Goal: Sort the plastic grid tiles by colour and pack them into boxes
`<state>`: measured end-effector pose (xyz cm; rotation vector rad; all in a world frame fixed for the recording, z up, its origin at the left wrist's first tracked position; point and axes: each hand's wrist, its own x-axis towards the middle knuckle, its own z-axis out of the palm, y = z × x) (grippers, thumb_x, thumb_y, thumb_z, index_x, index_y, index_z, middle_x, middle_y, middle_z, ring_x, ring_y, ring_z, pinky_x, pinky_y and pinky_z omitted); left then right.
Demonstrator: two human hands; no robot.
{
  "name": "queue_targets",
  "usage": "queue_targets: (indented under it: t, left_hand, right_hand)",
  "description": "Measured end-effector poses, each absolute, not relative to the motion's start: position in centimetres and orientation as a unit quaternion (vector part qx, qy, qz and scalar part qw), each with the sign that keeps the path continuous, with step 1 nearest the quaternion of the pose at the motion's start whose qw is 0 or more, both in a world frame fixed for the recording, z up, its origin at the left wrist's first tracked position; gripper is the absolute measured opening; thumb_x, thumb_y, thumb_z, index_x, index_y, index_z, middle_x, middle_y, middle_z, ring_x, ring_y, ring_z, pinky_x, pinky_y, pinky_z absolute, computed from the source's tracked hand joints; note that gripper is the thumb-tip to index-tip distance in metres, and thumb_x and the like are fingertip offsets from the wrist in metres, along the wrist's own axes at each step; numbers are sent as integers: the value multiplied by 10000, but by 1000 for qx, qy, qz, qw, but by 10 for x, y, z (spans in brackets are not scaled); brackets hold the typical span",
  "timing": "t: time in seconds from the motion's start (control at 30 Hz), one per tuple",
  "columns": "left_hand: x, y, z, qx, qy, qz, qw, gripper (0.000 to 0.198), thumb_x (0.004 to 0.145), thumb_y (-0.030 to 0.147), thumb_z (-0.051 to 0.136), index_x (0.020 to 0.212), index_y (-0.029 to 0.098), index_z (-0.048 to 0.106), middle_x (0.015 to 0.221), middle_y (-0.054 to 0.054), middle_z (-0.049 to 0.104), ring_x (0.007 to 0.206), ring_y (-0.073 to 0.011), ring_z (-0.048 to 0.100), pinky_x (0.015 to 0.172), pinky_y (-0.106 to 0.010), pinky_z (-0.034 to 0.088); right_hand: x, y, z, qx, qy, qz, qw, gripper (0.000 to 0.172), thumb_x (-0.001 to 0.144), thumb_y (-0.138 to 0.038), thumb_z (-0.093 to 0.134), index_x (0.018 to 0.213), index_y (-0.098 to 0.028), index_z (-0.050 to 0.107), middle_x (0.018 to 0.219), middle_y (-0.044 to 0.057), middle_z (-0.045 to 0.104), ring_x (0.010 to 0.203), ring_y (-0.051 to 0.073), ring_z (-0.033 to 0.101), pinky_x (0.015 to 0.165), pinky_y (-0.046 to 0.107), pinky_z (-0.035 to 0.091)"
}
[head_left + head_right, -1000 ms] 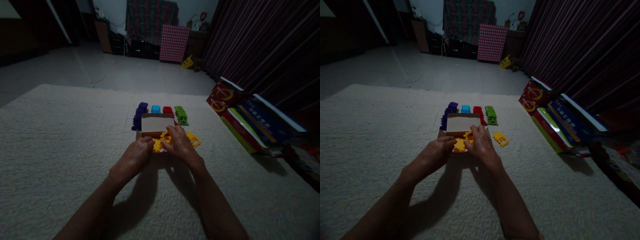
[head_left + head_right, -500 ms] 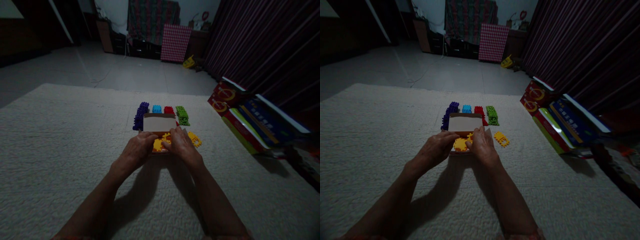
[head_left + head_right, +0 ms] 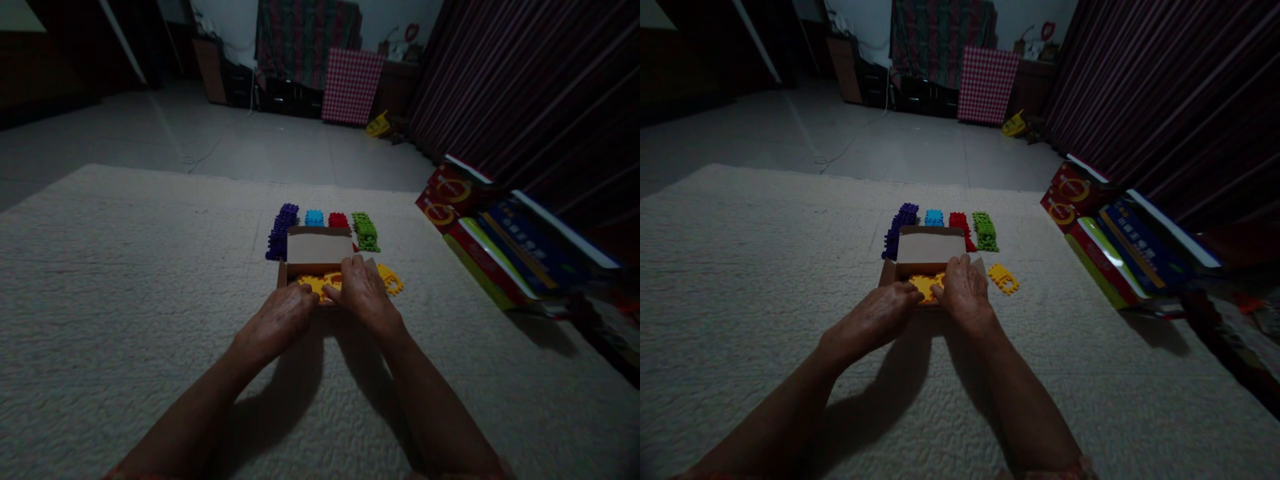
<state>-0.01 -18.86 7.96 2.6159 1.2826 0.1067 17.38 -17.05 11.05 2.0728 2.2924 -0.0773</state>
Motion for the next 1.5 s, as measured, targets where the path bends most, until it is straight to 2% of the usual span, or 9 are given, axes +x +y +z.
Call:
queue_targets:
  t: [0.2, 0.3, 0.63, 0.83, 0.93, 1.07, 1.23, 1.37, 1.5]
  left_hand:
    - [7, -185, 91, 885, 440, -9, 154, 345, 908, 42, 362, 1035, 137, 669, 1019, -111, 683, 887, -211, 632, 738, -308, 474]
    - [9, -186, 94, 884, 439, -8, 162, 365, 912, 50, 360, 1080, 139, 672, 1065, -112, 687, 919, -211, 636, 764, -311, 483]
    - [12, -186, 96, 886, 437, -9, 156, 293, 935, 88, 388, 996, 122, 673, 952, -108, 688, 814, -182, 630, 675, -279, 474]
    - [12, -187, 96, 881, 450, -15, 149, 287, 953, 111, 383, 980, 115, 669, 951, -117, 666, 774, -182, 611, 663, -294, 466]
    - [11, -187, 93, 888, 435, 12, 146, 268, 963, 148, 396, 1029, 131, 655, 1027, -121, 653, 873, -207, 614, 724, -321, 489]
    - [9, -188, 89, 914, 375, 71, 139, 244, 968, 240, 476, 1136, 153, 629, 1131, -114, 642, 1084, -236, 578, 927, -375, 490]
    - [-2, -185, 89, 909, 383, 92, 134, 213, 938, 167, 491, 1100, 163, 630, 1135, -99, 647, 1041, -206, 591, 881, -346, 514]
    - [-15, -179, 98, 905, 409, 86, 83, 184, 929, 156, 518, 1034, 164, 668, 1099, -94, 675, 1019, -214, 594, 898, -369, 496]
    - [-18, -176, 107, 898, 431, 48, 71, 156, 918, 173, 560, 940, 148, 712, 972, -93, 717, 986, -226, 617, 927, -392, 477]
  right_hand:
    - [179, -169, 108, 616, 785, -59, 25, 199, 958, -222, 557, 1137, -145, 597, 1207, 140, 595, 1079, 261, 596, 847, 337, 473]
    - [183, -165, 110, 572, 815, -87, 30, 172, 950, -200, 551, 1103, -169, 623, 1189, 119, 591, 1078, 245, 584, 838, 318, 455]
    - [190, -150, 109, 560, 818, -118, 55, 187, 922, -305, 611, 1052, -182, 663, 1125, 113, 585, 1023, 232, 586, 825, 322, 418]
    - [193, -151, 105, 565, 816, -111, 48, 240, 920, -282, 633, 1128, -163, 634, 1133, 117, 604, 1050, 231, 593, 866, 314, 419]
    - [194, -150, 103, 568, 814, -110, 46, 235, 915, -275, 636, 1120, -159, 633, 1113, 110, 615, 1027, 224, 601, 861, 308, 420]
    - [195, -151, 103, 560, 820, -110, 36, 230, 916, -270, 631, 1123, -170, 638, 1127, 106, 612, 1024, 213, 603, 853, 300, 420]
    - [192, -151, 111, 542, 834, -102, 27, 301, 889, -298, 669, 1174, -202, 658, 1148, 108, 633, 1039, 236, 622, 847, 322, 431]
    - [181, -148, 118, 521, 843, -129, 37, 273, 866, -321, 698, 1109, -196, 703, 1094, 102, 701, 988, 235, 666, 794, 297, 452]
    - [166, -143, 121, 534, 831, -135, 80, 362, 837, -459, 706, 1065, -180, 736, 986, 121, 753, 926, 273, 708, 735, 313, 484]
